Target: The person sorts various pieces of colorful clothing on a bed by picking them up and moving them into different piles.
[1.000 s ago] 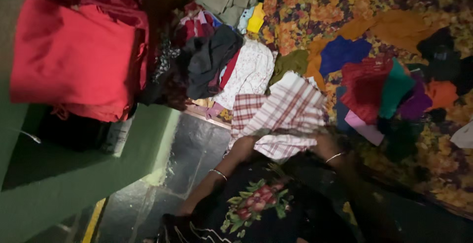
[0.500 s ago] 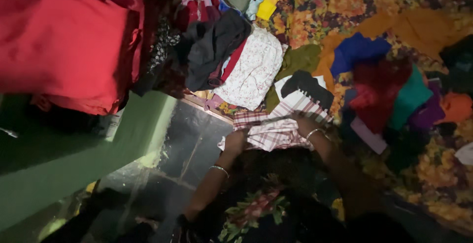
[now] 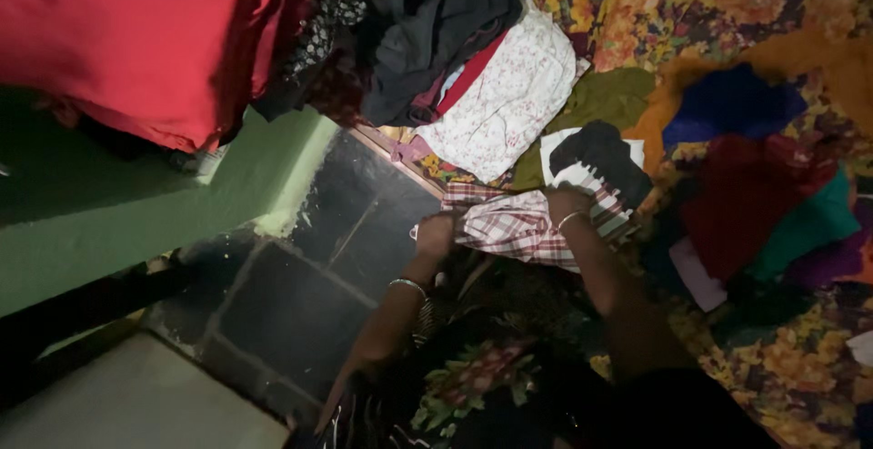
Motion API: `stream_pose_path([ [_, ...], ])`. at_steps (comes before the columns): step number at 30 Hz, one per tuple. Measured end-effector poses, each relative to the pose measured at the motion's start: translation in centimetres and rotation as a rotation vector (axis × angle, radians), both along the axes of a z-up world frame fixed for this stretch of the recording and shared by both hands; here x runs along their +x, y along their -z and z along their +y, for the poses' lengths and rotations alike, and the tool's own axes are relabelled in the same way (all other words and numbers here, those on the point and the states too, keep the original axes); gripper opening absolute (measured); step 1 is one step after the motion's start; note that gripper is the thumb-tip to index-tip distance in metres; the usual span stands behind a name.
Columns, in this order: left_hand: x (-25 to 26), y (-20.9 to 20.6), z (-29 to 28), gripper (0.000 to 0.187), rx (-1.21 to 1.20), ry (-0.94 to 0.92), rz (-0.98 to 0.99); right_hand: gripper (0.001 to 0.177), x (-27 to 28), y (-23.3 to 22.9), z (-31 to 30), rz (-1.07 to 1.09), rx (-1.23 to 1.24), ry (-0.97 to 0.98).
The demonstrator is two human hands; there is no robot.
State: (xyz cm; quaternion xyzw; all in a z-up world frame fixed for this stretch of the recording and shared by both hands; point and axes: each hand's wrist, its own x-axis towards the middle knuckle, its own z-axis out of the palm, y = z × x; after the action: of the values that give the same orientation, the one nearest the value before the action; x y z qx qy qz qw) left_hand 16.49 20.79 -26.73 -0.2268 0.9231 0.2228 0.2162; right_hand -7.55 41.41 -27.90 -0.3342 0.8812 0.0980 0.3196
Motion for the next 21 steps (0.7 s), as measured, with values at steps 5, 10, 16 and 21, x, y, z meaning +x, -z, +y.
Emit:
stream_pose_path([
  [5, 0.2, -2.3, -0.8, 0.029, 0.104, -0.030, -0.037, 0.024, 3.6, -1.4, 2.5, 0.389, -0.507, -0.285],
  [10, 2.7, -3.0, -3.1, 0.036, 0.184, 0.249, -0.112, 0.030, 8.4, -6.3, 5.5, -0.382, -0.258, -0.291],
  [16, 3.9, -4.5, -3.8, 0.116, 0.582, 0.388, -0.077, 0.042, 9.4, -19.3, 3.0, -0.175, -0.758, -0.341],
  [21, 1.0, -8.3, -2.3, 0.086, 0.549, 0.515, 0.270, 0.047, 7.1, -30.9, -0.4, -0.226, -0.801, -0.221],
])
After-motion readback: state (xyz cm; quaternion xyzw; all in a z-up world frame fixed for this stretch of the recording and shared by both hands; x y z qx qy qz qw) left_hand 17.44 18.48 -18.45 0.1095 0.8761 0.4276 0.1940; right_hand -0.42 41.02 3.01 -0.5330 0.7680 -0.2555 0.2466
